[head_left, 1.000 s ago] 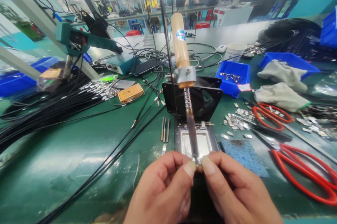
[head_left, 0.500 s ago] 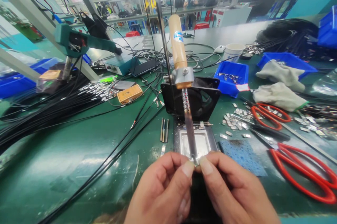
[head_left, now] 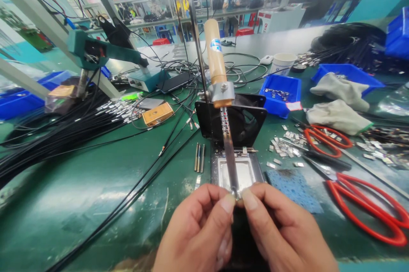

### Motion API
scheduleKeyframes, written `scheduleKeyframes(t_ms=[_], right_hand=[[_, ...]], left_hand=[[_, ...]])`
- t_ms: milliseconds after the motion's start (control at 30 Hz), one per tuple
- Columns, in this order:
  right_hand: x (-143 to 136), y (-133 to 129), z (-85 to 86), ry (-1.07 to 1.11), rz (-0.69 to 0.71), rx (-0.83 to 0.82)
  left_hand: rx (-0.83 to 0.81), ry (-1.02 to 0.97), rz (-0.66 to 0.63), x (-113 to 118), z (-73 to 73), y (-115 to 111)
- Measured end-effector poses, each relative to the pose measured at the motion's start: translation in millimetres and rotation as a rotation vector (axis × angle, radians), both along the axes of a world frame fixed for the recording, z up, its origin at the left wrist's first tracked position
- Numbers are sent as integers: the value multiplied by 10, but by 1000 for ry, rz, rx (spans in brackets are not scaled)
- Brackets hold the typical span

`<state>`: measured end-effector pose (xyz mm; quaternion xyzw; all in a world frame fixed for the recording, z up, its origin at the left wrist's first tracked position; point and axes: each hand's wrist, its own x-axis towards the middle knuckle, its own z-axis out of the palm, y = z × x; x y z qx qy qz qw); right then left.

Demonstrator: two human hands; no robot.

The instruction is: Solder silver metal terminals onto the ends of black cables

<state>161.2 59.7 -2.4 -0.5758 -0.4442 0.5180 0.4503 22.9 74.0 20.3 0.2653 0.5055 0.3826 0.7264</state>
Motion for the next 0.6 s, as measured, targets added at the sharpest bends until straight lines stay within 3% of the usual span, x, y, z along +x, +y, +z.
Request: scheduleKeyframes(t_ms=[600], right_hand=[[20,25,22,-20,41,36]], left_hand=[[-4,-5,-17,-42,-33,-9]])
